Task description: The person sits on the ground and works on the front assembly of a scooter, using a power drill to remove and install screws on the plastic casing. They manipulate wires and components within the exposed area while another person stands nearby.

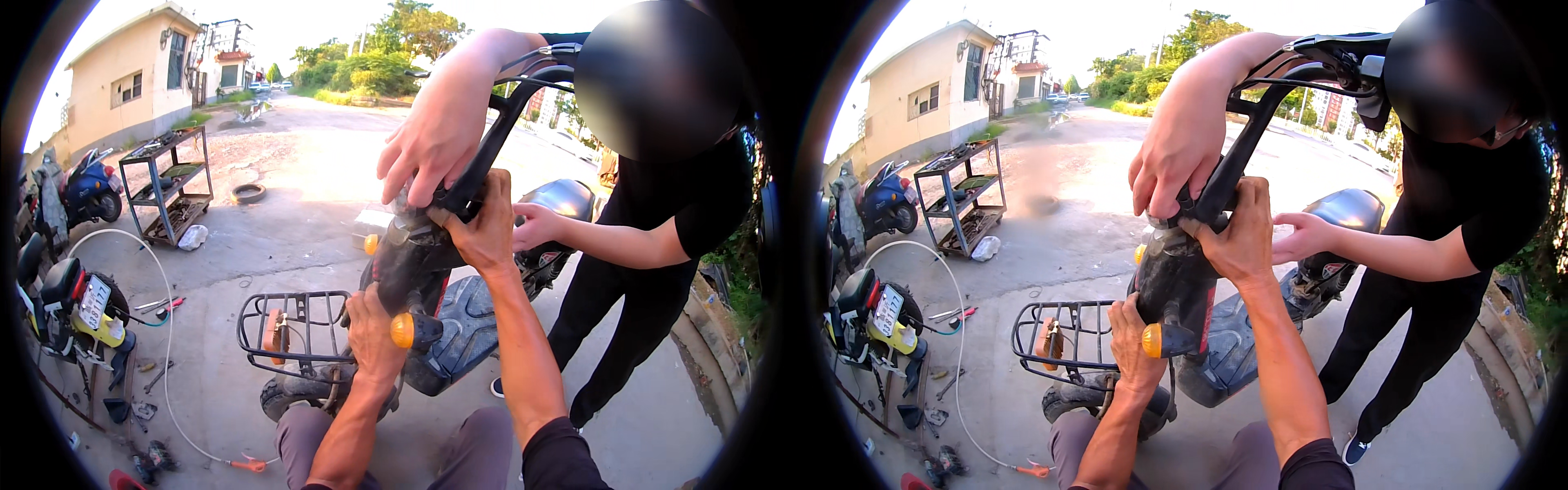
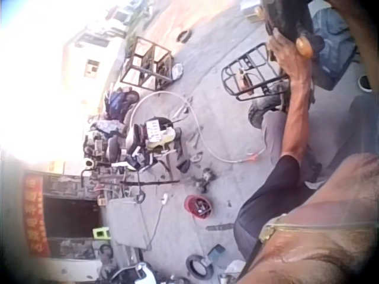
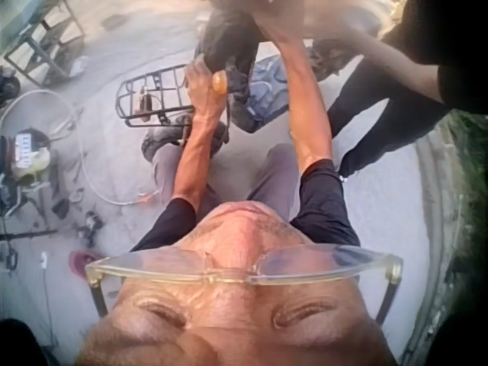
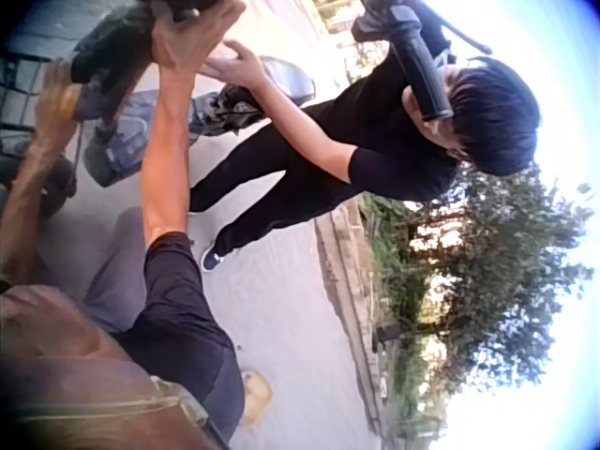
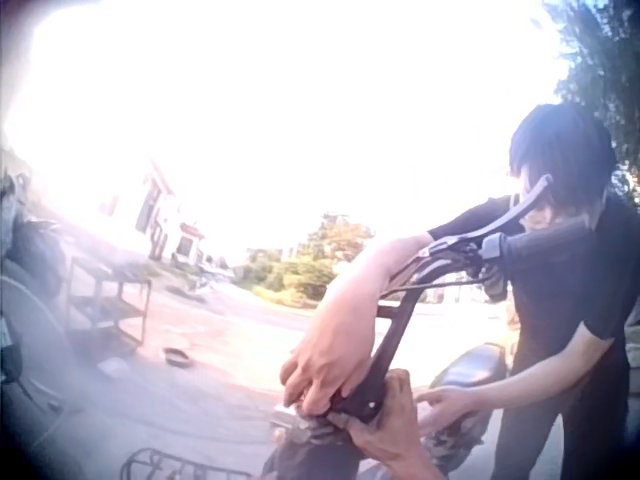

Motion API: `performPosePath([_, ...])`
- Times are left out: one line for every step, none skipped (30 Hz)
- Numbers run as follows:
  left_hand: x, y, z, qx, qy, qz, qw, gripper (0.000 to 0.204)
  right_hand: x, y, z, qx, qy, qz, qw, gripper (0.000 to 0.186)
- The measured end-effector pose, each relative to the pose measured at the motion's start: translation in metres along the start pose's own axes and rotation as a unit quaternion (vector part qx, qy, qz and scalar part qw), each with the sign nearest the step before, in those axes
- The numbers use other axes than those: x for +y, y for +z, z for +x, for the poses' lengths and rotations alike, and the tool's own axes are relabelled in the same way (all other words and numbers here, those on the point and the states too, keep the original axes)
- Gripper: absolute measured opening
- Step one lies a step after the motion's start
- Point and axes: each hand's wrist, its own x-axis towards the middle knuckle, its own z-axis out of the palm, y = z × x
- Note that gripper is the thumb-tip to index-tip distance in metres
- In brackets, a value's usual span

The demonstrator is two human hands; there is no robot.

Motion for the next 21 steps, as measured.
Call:
performPosePath([0.0, -0.001, 0.0, -0.003, 0.002, -0.003, 1.0, 0.07, -0.004, -0.001, 0.001, -0.011, 0.027, -0.003, 1.0, 0.066])
performPosePath([0.0, -0.002, 0.0, -0.011, -0.004, -0.003, 1.0, 0.07, -0.008, -0.002, 0.001, -0.019, 0.058, -0.003, 0.998, 0.067])
performPosePath([-0.001, -0.003, 0.001, -0.014, -0.007, -0.005, 1.0, 0.07, -0.013, -0.005, 0.003, -0.029, 0.081, -0.001, 0.996, 0.067])
performPosePath([-0.001, -0.004, 0.003, -0.02, -0.014, -0.008, 1.0, 0.071, -0.018, -0.01, 0.006, -0.043, 0.09, -0.005, 0.995, 0.069])
performPosePath([-0.001, -0.006, 0.004, -0.021, -0.014, 0.003, 1.0, 0.072, -0.023, -0.014, 0.008, -0.063, 0.095, -0.007, 0.993, 0.071])
performPosePath([-0.001, -0.007, 0.004, -0.004, 0.002, -0.002, 1.0, 0.072, -0.026, -0.019, 0.009, -0.088, 0.13, -0.014, 0.987, 0.074])
performPosePath([0.0, -0.006, 0.004, 0.004, 0.005, -0.007, 1.0, 0.071, -0.029, -0.026, 0.007, -0.1, 0.136, 0.023, 0.985, 0.079])
performPosePath([0.0, -0.006, 0.003, 0.002, 0.004, -0.012, 1.0, 0.071, -0.028, -0.03, 0.008, -0.092, 0.114, 0.042, 0.988, 0.079])
performPosePath([-0.001, -0.005, 0.003, 0.003, 0.005, -0.022, 1.0, 0.069, -0.026, -0.034, 0.005, -0.085, 0.115, 0.058, 0.988, 0.079])
performPosePath([-0.001, -0.004, 0.001, 0.006, 0.002, -0.019, 1.0, 0.069, -0.022, -0.035, -0.001, -0.08, 0.112, 0.083, 0.987, 0.08])
performPosePath([-0.002, -0.003, 0.001, 0.001, 0.002, -0.016, 1.0, 0.069, -0.017, -0.041, -0.006, -0.079, 0.12, 0.047, 0.989, 0.083])
performPosePath([-0.003, -0.002, 0.0, -0.002, 0.003, -0.011, 1.0, 0.069, -0.01, -0.037, -0.012, -0.014, 0.077, 0.0, 0.997, 0.074])
performPosePath([-0.005, 0.0, 0.001, -0.009, 0.004, -0.002, 1.0, 0.068, -0.006, -0.035, -0.025, 0.029, 0.093, 0.02, 0.995, 0.071])
performPosePath([-0.006, 0.001, 0.0, -0.007, 0.01, 0.003, 1.0, 0.07, 0.0, -0.032, -0.036, 0.075, 0.094, 0.045, 0.992, 0.069])
performPosePath([-0.006, 0.003, 0.0, -0.002, 0.011, 0.009, 1.0, 0.071, 0.004, -0.027, -0.052, 0.12, 0.113, 0.06, 0.985, 0.064])
performPosePath([-0.007, 0.005, 0.0, 0.004, 0.013, 0.016, 1.0, 0.073, 0.005, -0.021, -0.071, 0.127, 0.124, 0.074, 0.981, 0.063])
performPosePath([-0.007, 0.005, 0.0, 0.018, 0.029, 0.021, 0.999, 0.073, 0.004, -0.014, -0.091, 0.135, 0.137, 0.089, 0.977, 0.061])
performPosePath([-0.007, 0.006, 0.0, 0.013, 0.026, 0.024, 0.999, 0.072, 0.002, -0.006, -0.11, 0.143, 0.155, 0.105, 0.972, 0.06])
performPosePath([-0.007, 0.006, -0.001, 0.005, 0.022, 0.029, 0.999, 0.072, 0.003, 0.002, -0.125, 0.13, 0.181, 0.081, 0.972, 0.066])
performPosePath([-0.006, 0.007, -0.002, -0.002, 0.018, 0.036, 0.999, 0.071, 0.004, 0.011, -0.137, 0.129, 0.196, 0.138, 0.962, 0.069])
performPosePath([-0.006, 0.007, -0.002, -0.006, 0.02, 0.035, 0.999, 0.074, 0.003, 0.022, -0.148, 0.137, 0.236, 0.201, 0.941, 0.072])
